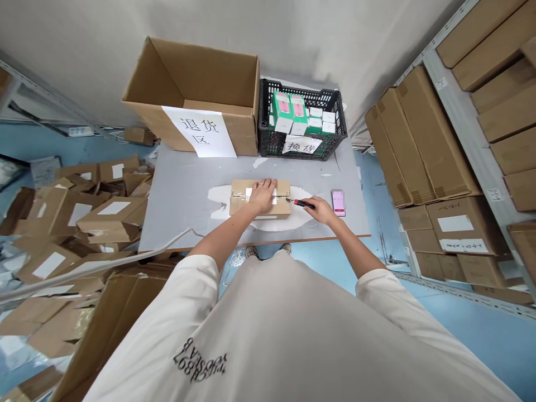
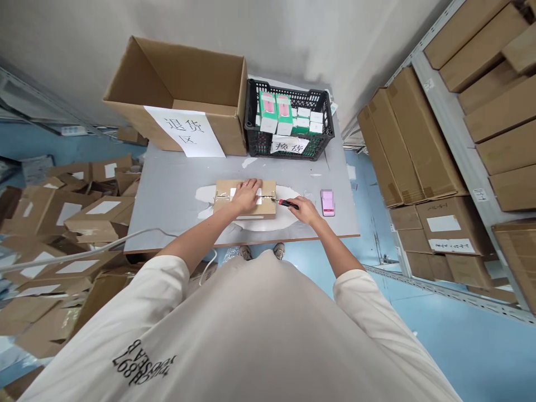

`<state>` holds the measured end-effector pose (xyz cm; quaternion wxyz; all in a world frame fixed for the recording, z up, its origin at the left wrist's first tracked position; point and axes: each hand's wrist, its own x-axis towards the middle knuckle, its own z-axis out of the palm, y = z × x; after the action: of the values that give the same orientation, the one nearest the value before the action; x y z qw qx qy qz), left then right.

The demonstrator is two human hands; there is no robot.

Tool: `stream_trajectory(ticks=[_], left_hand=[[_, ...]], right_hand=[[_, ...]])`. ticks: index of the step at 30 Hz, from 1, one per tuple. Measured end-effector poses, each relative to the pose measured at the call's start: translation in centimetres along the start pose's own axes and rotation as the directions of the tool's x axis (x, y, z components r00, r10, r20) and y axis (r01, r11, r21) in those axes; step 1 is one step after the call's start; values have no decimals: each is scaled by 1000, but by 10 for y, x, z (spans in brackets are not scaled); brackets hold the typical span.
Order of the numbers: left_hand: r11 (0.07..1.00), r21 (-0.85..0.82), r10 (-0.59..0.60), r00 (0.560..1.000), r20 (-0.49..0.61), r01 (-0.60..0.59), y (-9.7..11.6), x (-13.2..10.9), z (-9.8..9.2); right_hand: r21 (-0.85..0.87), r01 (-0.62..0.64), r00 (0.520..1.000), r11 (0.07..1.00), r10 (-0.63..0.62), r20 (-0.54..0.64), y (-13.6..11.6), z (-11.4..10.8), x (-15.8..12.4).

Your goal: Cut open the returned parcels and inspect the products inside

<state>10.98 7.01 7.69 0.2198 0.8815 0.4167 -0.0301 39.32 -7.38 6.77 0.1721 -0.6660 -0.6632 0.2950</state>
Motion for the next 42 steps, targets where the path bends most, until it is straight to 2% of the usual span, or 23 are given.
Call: stream_trajectory(ticks=[5, 12, 17, 22, 27, 31, 33, 38, 42], left_hand=[[1000, -5, 5, 1000, -15, -5, 4, -7, 5], [1000, 8, -4, 999, -45, 4, 3, -10, 12], [1000, 8, 4, 999, -38, -3, 0, -14, 17], [1000, 8, -18, 999, -46, 18, 2, -15, 21], [1000, -3, 7, 998, -70, -8, -10, -24, 22], [999, 8, -34, 995, -97, 35, -27, -44, 20], [997, 18, -67, 992, -105, 69, -35, -55, 18], [989, 27, -140, 984, -114, 144, -52, -83, 12], [982, 30, -184, 980, -78, 187, -65, -99, 11]], right_hand=[[-44, 5, 999, 999, -7, -50, 3, 9, 3], [-59, -50, 987, 997, 40, -154, 6, 30, 4], [9, -160, 929, 987, 154, -337, 34, 19, 1], [14, -279, 912, 960, 270, -308, 64, 15, 5], [16, -535, 820, 845, 523, -233, 86, 31, 9], [-27, -657, 746, 753, 645, -165, 105, 43, 7], [-32, -684, 725, 728, 675, -140, 113, 48, 5], [-39, -682, 729, 730, 674, -119, 125, 56, 4], [-68, -718, 694, 692, 707, -133, 130, 61, 4]])
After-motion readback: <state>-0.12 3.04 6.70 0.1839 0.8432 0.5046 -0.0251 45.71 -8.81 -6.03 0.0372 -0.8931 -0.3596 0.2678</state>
